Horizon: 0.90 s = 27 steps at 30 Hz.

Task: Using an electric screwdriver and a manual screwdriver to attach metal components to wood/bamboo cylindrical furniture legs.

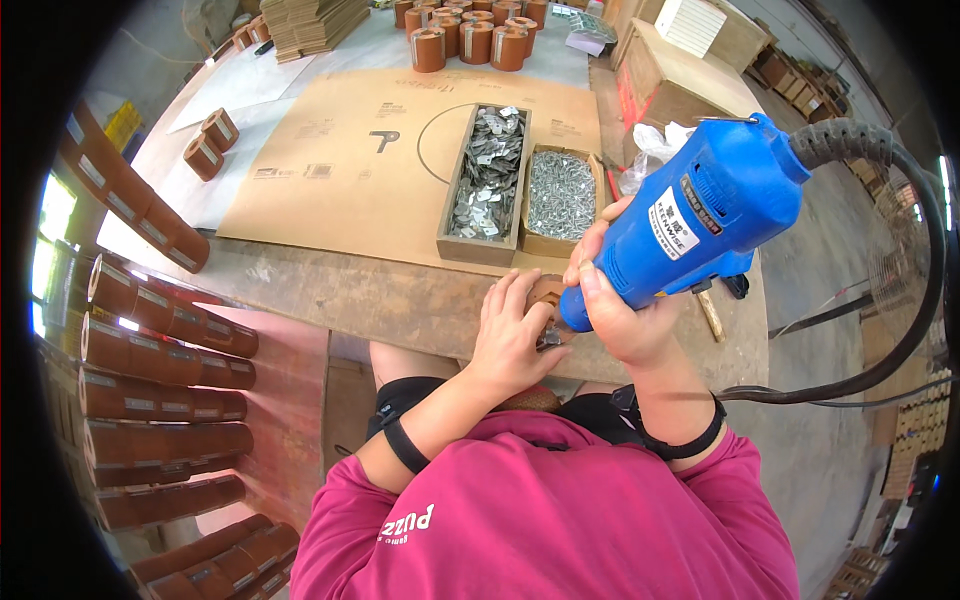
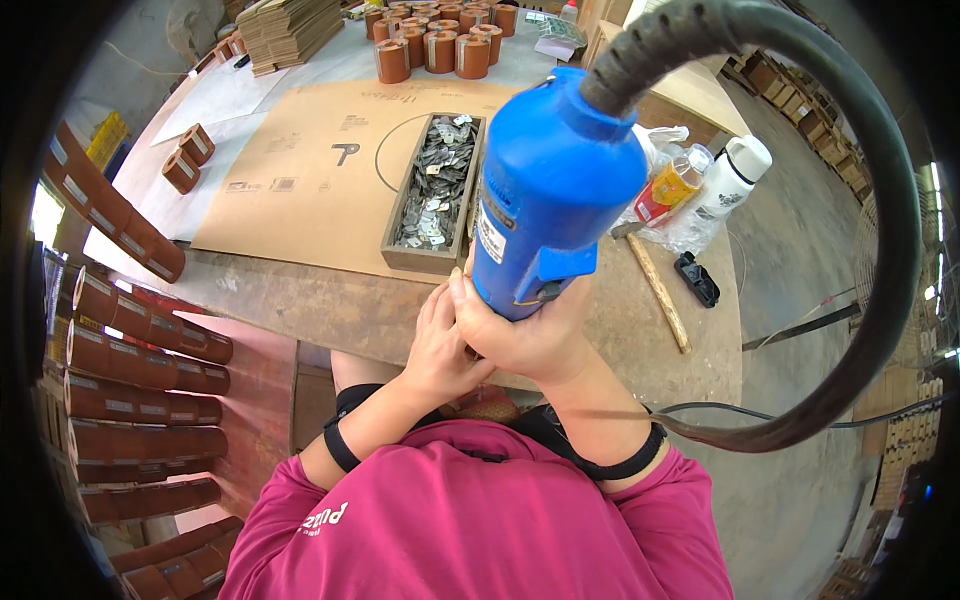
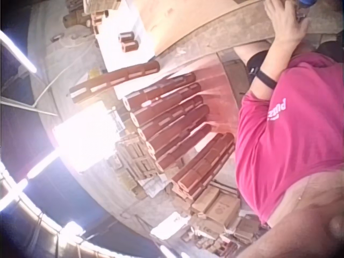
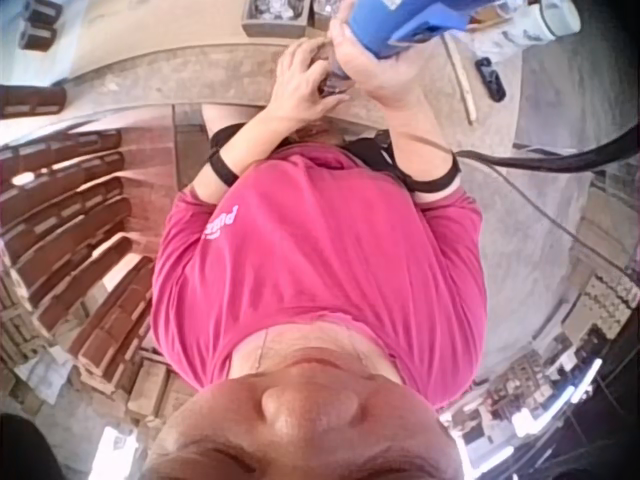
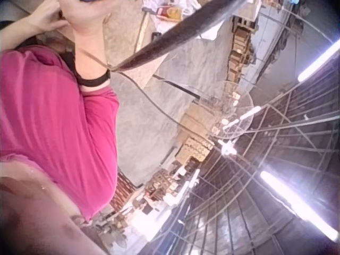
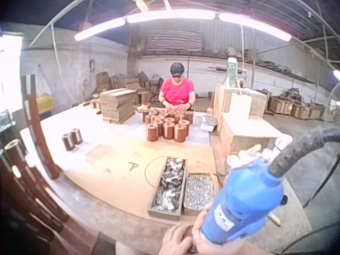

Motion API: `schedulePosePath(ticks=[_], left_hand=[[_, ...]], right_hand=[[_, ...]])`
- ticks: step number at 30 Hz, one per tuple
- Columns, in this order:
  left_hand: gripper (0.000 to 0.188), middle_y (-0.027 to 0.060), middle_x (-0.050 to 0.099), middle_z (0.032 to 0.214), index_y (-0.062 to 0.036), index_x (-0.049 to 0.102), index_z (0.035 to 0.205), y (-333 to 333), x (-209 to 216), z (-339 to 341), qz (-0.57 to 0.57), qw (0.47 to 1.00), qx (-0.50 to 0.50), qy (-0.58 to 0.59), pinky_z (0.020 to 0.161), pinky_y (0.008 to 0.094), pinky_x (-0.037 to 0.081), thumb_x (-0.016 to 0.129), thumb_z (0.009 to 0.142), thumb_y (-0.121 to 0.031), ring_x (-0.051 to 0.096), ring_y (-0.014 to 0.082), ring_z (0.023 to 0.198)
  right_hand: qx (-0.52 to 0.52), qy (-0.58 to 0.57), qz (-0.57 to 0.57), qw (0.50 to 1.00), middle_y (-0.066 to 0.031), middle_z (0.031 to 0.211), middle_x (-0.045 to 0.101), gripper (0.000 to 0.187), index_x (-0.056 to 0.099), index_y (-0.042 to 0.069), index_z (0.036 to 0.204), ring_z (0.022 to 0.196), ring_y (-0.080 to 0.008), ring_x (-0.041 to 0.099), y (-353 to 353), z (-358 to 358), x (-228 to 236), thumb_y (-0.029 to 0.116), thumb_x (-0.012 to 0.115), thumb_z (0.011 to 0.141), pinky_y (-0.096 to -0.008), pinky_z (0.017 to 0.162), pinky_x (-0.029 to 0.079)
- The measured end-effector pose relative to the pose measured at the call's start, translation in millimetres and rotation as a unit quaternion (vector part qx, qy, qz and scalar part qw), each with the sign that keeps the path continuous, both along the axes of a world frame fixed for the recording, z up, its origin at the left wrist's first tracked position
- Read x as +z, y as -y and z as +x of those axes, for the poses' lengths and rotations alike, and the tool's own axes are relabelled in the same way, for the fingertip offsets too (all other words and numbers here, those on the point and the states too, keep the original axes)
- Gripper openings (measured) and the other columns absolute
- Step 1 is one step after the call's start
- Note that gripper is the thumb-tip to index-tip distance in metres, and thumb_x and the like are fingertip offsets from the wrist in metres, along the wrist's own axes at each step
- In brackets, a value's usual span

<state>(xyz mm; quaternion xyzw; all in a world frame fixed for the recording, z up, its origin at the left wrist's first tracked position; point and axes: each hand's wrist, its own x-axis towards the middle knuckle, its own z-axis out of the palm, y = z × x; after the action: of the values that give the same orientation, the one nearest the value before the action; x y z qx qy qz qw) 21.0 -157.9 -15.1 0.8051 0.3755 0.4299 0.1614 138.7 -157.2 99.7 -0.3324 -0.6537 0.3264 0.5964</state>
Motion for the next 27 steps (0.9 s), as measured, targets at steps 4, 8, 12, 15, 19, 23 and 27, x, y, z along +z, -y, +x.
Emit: schedulePosePath(ticks=[4,8,12,15,19,23,27], left_hand=[[0.044,0.0218,0.036,0.120,-0.0056,0.053,0.086,-1.2,-4.8,1.3,-0.003,0.999,-0.019,0.033,0.088,0.0469,0.034,0.075,0.049,-0.014,0.038,0.0408,0.108],[0.043,0.0246,0.036,0.120,-0.0044,0.053,0.086,-2.0,-7.2,3.5,-0.040,0.996,-0.039,0.062,0.085,0.0425,0.039,0.075,0.049,-0.010,0.044,0.0410,0.103],[0.043,0.0243,0.036,0.120,-0.0044,0.053,0.086,-1.7,-6.3,3.4,-0.049,0.996,-0.039,0.059,0.084,0.0419,0.040,0.075,0.050,-0.009,0.045,0.0406,0.102],[0.043,0.0242,0.036,0.120,-0.0045,0.053,0.086,-1.2,-4.6,3.3,-0.056,0.996,-0.036,0.056,0.084,0.0419,0.040,0.075,0.050,-0.009,0.044,0.0405,0.103],[0.043,0.0241,0.036,0.120,-0.0046,0.053,0.086,-1.4,-4.3,3.0,-0.056,0.996,-0.038,0.054,0.084,0.0420,0.041,0.075,0.050,-0.009,0.044,0.0406,0.103],[0.043,0.0243,0.037,0.120,-0.0040,0.052,0.084,0.0,-2.3,2.3,-0.057,0.997,-0.034,0.051,0.083,0.0422,0.041,0.076,0.049,-0.010,0.045,0.0407,0.102],[0.043,0.0245,0.038,0.119,-0.0037,0.051,0.083,-0.1,-2.3,0.6,-0.075,0.994,-0.041,0.067,0.083,0.0422,0.041,0.076,0.049,-0.010,0.045,0.0404,0.102]], right_hand=[[-0.003,-0.004,-0.005,1.000,-0.0065,0.081,0.048,0.041,0.033,0.001,0.110,0.070,-0.0141,0.052,0.1,-1.9,0.1,-0.007,0.049,0.072,-0.0291,0.065,0.045],[-0.002,0.007,0.001,1.000,-0.0067,0.081,0.047,0.041,0.033,0.001,0.109,0.070,-0.0140,0.052,-2.1,-0.9,-1.2,-0.007,0.049,0.073,-0.0289,0.065,0.045],[-0.012,0.005,0.002,1.000,-0.0068,0.081,0.047,0.041,0.033,0.001,0.110,0.070,-0.0142,0.052,-3.5,0.4,-4.0,-0.006,0.049,0.073,-0.0289,0.065,0.045],[0.006,-0.007,-0.004,1.000,-0.0067,0.081,0.048,0.042,0.033,0.001,0.110,0.070,-0.0142,0.052,-4.4,1.8,-4.0,-0.006,0.049,0.073,-0.0290,0.065,0.045],[0.001,-0.005,-0.004,1.000,-0.0068,0.081,0.047,0.042,0.033,0.002,0.110,0.070,-0.0144,0.051,-4.9,2.7,-5.8,-0.007,0.049,0.072,-0.0288,0.065,0.045],[0.041,-0.039,-0.030,0.998,-0.0071,0.080,0.047,0.045,0.032,0.002,0.113,0.070,-0.0159,0.052,-4.9,7.6,-5.9,-0.003,0.051,0.072,-0.0301,0.066,0.045],[0.045,-0.061,-0.055,0.996,-0.0075,0.080,0.048,0.050,0.032,0.002,0.116,0.069,-0.0175,0.052,-2.7,13.3,-6.8,0.004,0.055,0.072,-0.0326,0.065,0.045]])
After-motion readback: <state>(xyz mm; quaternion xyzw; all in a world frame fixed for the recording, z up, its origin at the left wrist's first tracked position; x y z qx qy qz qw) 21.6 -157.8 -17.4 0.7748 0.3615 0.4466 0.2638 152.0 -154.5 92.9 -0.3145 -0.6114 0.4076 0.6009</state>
